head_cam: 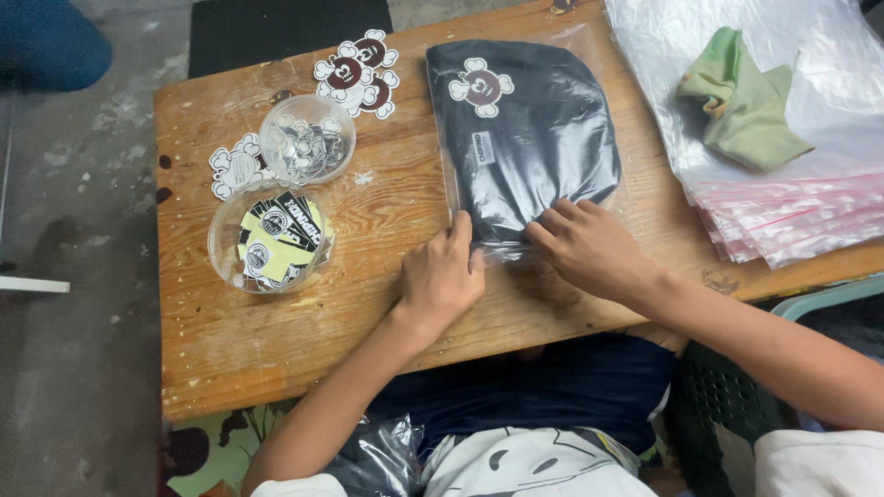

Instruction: The person wipes a black bag with a cloth, then attaches a sticker to it. They then wipe a clear plastic bag and place the black bag inside it, sealing the package.

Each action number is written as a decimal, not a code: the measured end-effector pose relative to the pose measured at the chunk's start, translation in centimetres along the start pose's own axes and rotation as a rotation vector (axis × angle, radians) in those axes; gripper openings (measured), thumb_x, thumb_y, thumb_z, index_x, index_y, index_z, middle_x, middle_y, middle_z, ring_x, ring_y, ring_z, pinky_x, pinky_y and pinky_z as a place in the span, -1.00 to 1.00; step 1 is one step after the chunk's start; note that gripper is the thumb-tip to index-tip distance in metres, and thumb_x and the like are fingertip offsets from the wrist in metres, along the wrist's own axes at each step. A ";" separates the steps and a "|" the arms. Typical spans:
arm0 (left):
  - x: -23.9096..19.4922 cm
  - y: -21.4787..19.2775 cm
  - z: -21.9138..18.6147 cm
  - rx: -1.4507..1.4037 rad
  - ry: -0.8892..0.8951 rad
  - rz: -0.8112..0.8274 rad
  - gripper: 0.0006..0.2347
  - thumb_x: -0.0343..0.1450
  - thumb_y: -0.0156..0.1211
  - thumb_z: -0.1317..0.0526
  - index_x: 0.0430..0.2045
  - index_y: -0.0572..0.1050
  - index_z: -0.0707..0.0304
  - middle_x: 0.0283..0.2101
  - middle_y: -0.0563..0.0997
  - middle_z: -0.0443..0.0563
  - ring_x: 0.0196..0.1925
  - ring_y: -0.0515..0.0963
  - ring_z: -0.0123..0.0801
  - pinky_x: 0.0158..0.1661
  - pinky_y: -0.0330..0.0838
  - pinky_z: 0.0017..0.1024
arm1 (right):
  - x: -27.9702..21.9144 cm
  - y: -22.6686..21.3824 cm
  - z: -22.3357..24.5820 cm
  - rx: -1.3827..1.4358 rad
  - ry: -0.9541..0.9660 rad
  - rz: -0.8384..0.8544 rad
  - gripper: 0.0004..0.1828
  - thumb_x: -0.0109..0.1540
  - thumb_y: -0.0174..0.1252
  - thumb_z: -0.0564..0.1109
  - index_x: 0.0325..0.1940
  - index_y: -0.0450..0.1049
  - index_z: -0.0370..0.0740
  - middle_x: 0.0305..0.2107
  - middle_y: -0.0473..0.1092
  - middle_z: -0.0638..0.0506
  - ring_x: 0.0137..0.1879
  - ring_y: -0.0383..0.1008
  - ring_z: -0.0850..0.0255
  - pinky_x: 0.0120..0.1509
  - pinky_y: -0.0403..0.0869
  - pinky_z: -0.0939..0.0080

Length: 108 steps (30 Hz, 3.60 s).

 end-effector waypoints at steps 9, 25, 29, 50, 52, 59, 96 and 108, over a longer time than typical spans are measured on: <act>-3.1 -3.1 0.4 -0.090 0.068 0.071 -0.55 0.34 0.03 0.27 0.13 0.21 0.38 -0.08 0.46 0.42 -0.10 0.58 0.39 -0.26 0.54 0.15 | 5.6 -5.2 1.8 0.140 0.030 0.644 -0.66 0.20 0.12 0.12 -0.05 0.48 -0.06 -0.26 0.53 -0.10 -0.08 0.59 -0.04 -0.11 0.58 -0.07; -14.7 -17.5 13.1 -0.196 -0.031 -0.762 -0.92 0.38 0.08 0.45 -0.35 0.44 0.29 -0.40 0.43 0.04 -0.30 0.54 -0.08 -0.31 0.47 -0.30 | 29.0 2.7 14.5 0.155 -0.382 0.029 -0.84 0.08 0.30 -0.04 -0.37 0.51 -0.11 -0.44 0.46 0.00 -0.23 0.56 0.02 -0.30 0.58 0.01; -14.8 -17.7 14.1 -0.271 -0.017 -0.794 -0.92 0.40 0.07 0.44 -0.34 0.44 0.26 -0.36 0.43 0.02 -0.25 0.52 -0.08 -0.23 0.46 -0.29 | 30.9 7.4 16.0 -0.032 -0.380 0.030 -0.77 -0.04 0.40 -0.07 -0.35 0.54 -0.08 -0.43 0.45 -0.02 -0.22 0.54 0.03 -0.31 0.58 0.04; -5.4 -15.5 4.2 -0.779 0.281 -0.557 -0.94 0.50 0.10 0.27 -0.36 0.50 0.19 -0.39 0.52 -0.07 -0.35 0.57 -0.30 -0.38 0.46 -0.46 | 15.3 -11.2 5.0 1.157 0.072 -0.162 -0.95 0.22 0.20 -0.34 -0.26 0.55 -0.30 -0.46 0.44 -0.08 -0.32 0.48 0.07 -0.10 0.51 0.08; -3.6 -14.2 2.0 -0.866 0.350 -0.421 -0.95 0.49 0.14 0.25 -0.36 0.52 0.14 -0.42 0.52 -0.09 -0.36 0.57 -0.32 -0.36 0.46 -0.47 | 12.3 -11.8 3.1 1.245 0.173 -0.110 -0.95 0.20 0.21 -0.32 -0.29 0.57 -0.30 -0.47 0.45 -0.06 -0.30 0.45 0.16 -0.06 0.51 0.09; 0.9 -10.1 -5.9 -0.868 0.457 0.038 -0.91 0.46 0.16 0.25 -0.20 0.47 0.13 -0.25 0.49 -0.11 -0.29 0.50 -0.48 -0.28 0.35 -0.53 | 1.2 -11.8 -2.6 1.098 0.547 -0.053 -0.87 0.25 0.20 -0.16 -0.23 0.64 -0.21 -0.55 0.35 0.10 -0.36 0.25 0.36 -0.15 0.26 0.37; 1.2 -3.1 -0.6 0.046 0.319 -0.133 -0.39 0.30 0.28 -0.06 0.04 0.23 0.46 -0.20 0.27 0.18 -0.19 0.48 0.22 -0.32 0.50 0.04 | -3.7 -5.0 2.1 -0.009 0.270 0.092 -0.17 -0.08 0.39 0.31 0.17 0.42 -0.06 -0.21 0.45 -0.03 -0.10 0.51 0.01 0.00 0.42 0.10; 0.5 -1.0 0.2 0.297 0.191 -0.047 -0.49 0.43 0.14 -0.28 -0.24 0.35 0.27 -0.48 0.49 0.07 -0.62 0.61 -0.01 -0.72 0.45 -0.18 | -9.7 -4.3 -5.9 0.132 0.347 -0.026 -0.86 0.17 0.16 -0.28 -0.24 0.33 -0.26 -0.37 0.25 -0.10 -0.29 0.25 -0.06 -0.23 0.27 0.03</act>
Point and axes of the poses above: each hand's wrist, its own x-axis towards the middle knuckle, its own y-axis out of the palm, z = x × y, the point moved 5 cm from there along x, towards the middle knuckle
